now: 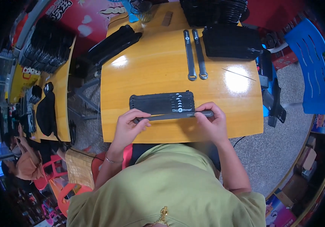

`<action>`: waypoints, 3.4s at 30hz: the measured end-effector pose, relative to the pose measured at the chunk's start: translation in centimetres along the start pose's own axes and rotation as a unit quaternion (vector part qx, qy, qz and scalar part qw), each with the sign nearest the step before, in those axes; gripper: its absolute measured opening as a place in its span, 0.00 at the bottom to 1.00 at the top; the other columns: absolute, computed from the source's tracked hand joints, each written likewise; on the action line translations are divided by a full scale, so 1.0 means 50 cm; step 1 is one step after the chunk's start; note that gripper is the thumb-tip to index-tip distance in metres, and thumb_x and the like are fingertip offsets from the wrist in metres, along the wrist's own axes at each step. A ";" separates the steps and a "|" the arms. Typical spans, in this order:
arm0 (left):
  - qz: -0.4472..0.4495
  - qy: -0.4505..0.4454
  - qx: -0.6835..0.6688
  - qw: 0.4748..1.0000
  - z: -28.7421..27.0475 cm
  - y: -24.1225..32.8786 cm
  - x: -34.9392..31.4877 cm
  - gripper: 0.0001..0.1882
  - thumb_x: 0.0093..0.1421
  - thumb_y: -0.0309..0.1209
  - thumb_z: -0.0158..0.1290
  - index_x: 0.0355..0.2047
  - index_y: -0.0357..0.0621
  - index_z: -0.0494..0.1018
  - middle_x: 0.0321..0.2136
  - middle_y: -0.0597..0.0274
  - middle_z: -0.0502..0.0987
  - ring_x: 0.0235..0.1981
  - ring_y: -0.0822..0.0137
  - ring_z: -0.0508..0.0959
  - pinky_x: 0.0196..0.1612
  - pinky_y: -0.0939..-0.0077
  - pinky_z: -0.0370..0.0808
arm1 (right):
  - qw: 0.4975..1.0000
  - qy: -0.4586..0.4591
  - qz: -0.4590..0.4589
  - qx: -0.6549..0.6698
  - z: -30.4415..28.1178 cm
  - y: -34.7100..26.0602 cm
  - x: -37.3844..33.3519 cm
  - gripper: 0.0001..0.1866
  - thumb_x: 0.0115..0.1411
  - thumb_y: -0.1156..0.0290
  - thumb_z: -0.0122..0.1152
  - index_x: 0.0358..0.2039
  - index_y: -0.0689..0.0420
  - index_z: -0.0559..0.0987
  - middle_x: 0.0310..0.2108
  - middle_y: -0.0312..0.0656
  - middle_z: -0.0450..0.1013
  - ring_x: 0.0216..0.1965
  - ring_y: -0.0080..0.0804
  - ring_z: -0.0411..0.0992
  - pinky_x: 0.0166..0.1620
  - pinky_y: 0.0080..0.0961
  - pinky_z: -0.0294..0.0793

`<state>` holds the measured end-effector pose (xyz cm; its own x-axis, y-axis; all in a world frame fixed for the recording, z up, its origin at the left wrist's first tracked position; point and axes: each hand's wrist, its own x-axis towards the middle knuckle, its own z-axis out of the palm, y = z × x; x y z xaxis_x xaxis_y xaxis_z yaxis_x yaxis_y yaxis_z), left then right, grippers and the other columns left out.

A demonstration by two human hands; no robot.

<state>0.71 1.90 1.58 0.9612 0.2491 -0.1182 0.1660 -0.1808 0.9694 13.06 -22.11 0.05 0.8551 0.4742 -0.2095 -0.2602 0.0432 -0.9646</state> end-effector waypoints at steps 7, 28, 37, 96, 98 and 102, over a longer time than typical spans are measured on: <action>-0.097 0.039 -0.097 0.990 -0.036 -0.040 -0.034 0.08 0.58 0.19 0.50 0.39 0.33 0.73 0.29 0.61 0.74 0.29 0.72 0.79 0.32 0.84 0.76 | 0.999 -0.020 0.040 -0.024 -0.003 0.024 -0.005 0.10 0.56 0.80 0.57 0.40 0.61 0.74 0.26 0.32 0.70 0.27 0.16 0.70 0.29 0.12 0.70; -0.113 0.184 -0.075 0.974 -0.053 -0.108 -0.025 0.04 0.57 0.22 0.54 0.31 0.36 0.70 0.22 0.67 0.74 0.21 0.80 0.74 0.23 0.90 0.70 | 0.988 0.021 -0.038 -0.151 0.014 0.054 0.011 0.07 0.54 0.81 0.61 0.32 0.63 0.72 0.26 0.33 0.71 0.26 0.15 0.70 0.29 0.11 0.71; -0.116 0.196 -0.042 0.973 -0.050 -0.116 -0.017 0.04 0.57 0.23 0.55 0.30 0.37 0.71 0.20 0.70 0.73 0.19 0.82 0.72 0.20 0.90 0.69 | 0.983 0.025 -0.063 -0.172 0.019 0.058 0.017 0.08 0.53 0.82 0.61 0.32 0.62 0.71 0.24 0.33 0.71 0.25 0.15 0.70 0.28 0.11 0.71; -0.034 0.221 0.121 0.967 -0.047 -0.101 -0.002 0.05 0.53 0.19 0.56 0.30 0.33 0.71 0.25 0.62 0.71 0.20 0.80 0.72 0.22 0.88 0.67 | 0.975 0.084 -0.072 -0.192 0.013 0.061 0.032 0.18 0.52 0.85 0.58 0.42 0.59 0.66 0.30 0.34 0.62 0.21 0.14 0.63 0.23 0.10 0.63; 0.063 0.268 0.191 0.942 -0.049 -0.070 0.026 0.06 0.53 0.19 0.56 0.32 0.34 0.72 0.28 0.59 0.71 0.22 0.76 0.73 0.24 0.85 0.69 | 0.984 0.088 -0.073 -0.137 0.003 0.072 0.029 0.17 0.53 0.84 0.56 0.43 0.59 0.66 0.30 0.33 0.61 0.22 0.13 0.63 0.23 0.10 0.63; 0.192 0.120 0.275 0.935 0.018 0.032 0.133 0.11 0.55 0.26 0.53 0.40 0.41 0.73 0.32 0.54 0.71 0.34 0.58 0.73 0.37 0.68 0.72 | 0.991 0.080 -0.077 -0.075 -0.002 0.063 0.022 0.15 0.57 0.82 0.53 0.44 0.58 0.65 0.30 0.32 0.62 0.22 0.13 0.63 0.23 0.09 0.63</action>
<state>7.57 2.41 2.13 0.9073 0.2593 0.3310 -0.0299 -0.7455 0.6659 13.23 -21.53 -3.24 0.9426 0.3266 -0.0699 -0.0625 -0.0331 -0.9975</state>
